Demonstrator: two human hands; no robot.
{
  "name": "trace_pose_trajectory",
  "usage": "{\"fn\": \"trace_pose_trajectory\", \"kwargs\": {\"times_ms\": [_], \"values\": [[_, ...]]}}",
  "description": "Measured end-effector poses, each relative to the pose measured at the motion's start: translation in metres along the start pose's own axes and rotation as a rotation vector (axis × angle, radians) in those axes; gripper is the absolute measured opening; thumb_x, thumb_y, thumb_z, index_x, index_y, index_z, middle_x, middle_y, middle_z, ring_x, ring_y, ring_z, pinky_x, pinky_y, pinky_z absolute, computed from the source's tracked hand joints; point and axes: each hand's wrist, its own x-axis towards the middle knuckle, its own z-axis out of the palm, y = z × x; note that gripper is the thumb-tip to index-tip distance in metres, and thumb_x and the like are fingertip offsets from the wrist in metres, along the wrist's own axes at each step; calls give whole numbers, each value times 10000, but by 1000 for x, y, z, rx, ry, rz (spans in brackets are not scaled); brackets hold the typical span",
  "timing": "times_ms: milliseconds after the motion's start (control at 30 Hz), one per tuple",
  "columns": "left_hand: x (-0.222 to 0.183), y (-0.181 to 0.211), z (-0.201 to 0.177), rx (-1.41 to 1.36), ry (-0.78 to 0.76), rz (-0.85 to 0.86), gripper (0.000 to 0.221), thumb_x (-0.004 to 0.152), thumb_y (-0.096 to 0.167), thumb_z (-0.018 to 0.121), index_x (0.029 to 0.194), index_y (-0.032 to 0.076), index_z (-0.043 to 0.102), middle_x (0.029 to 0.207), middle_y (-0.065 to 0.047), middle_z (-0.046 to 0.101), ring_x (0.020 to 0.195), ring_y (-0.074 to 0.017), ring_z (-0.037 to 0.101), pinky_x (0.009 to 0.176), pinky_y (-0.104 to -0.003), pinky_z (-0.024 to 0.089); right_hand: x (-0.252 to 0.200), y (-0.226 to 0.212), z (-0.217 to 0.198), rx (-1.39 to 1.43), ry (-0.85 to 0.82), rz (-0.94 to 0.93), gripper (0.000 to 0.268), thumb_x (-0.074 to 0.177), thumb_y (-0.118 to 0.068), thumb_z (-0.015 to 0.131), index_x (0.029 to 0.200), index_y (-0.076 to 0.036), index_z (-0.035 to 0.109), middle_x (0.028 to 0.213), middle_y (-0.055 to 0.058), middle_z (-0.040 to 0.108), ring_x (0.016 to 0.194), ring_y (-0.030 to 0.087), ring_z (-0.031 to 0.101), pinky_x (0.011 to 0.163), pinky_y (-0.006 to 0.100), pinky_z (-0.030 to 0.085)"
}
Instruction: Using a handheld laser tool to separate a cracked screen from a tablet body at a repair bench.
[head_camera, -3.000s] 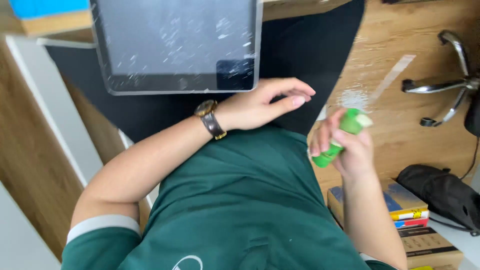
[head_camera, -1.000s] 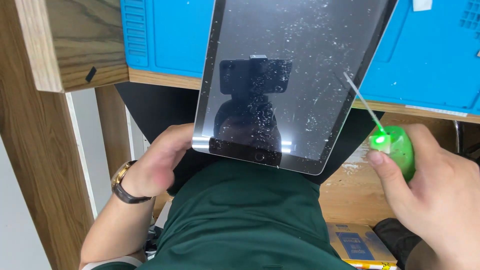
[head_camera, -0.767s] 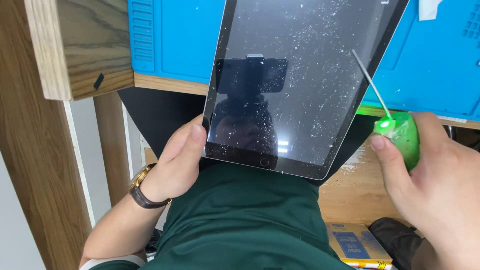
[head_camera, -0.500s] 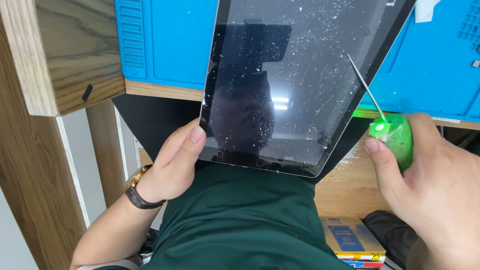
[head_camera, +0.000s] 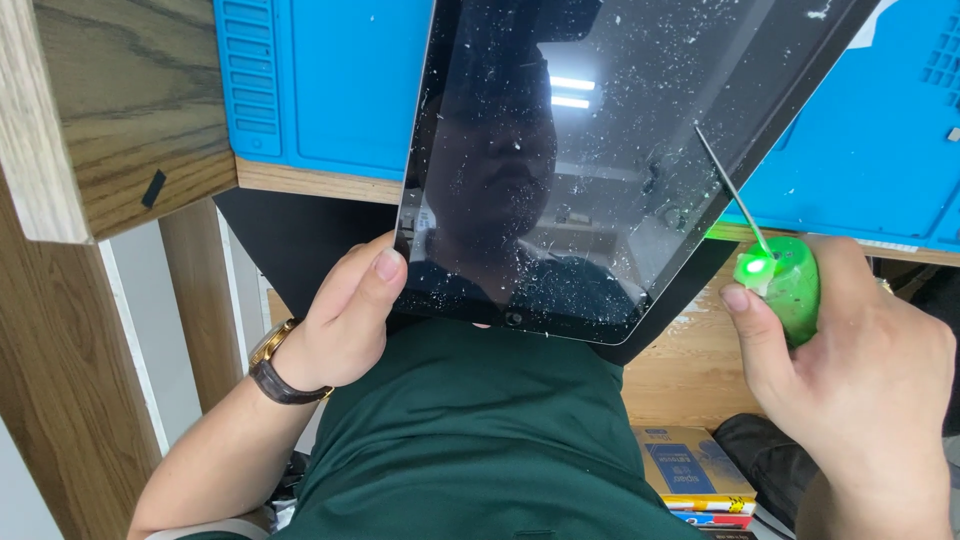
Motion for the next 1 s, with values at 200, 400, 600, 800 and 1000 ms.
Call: {"fn": "trace_pose_trajectory", "kwargs": {"times_ms": [200, 400, 600, 800, 1000], "values": [[-1, -4, 4, -39, 38, 0, 556, 1133, 410, 284, 1245, -21, 617, 1172, -108, 680, 1076, -212, 652, 1000, -335, 514, -1, 0, 2, -11, 30, -2, 563, 1100, -657, 547, 1370, -180, 672, 786, 57, 661, 736, 329, 704, 604, 411, 473], [0, -2, 1, -18, 27, 4, 547, 1131, 404, 282, 1109, -7, 642, 1033, -85, 689, 926, -193, 652, 875, -310, 514, -2, -2, 4, -22, 56, -20, 571, 1112, -668, 568, 1379, -178, 692, 771, 35, 648, 724, 295, 697, 596, 383, 453], [-10, 9, 2, -106, 127, -136, 484, 1123, 380, 326, 950, 44, 627, 890, -15, 654, 776, -123, 573, 747, -263, 462, 2, -3, -3, 115, -18, -32, 485, 1151, -584, 635, 1251, -109, 644, 750, 104, 584, 689, 355, 638, 584, 414, 414], [-12, 6, 5, -186, 150, -148, 505, 1122, 397, 348, 1018, 13, 659, 973, -65, 695, 856, -155, 640, 809, -272, 515, 0, -2, 0, 224, -12, -92, 471, 1127, -518, 669, 1258, -65, 683, 797, 127, 611, 717, 358, 647, 597, 415, 447], [-13, 6, 7, -196, 189, -194, 439, 1104, 399, 368, 857, 84, 548, 791, 22, 566, 695, -87, 465, 665, -243, 382, -5, -4, 4, 372, -57, -56, 459, 1146, -418, 712, 1188, 28, 610, 796, 144, 505, 695, 340, 541, 630, 424, 373]]}}
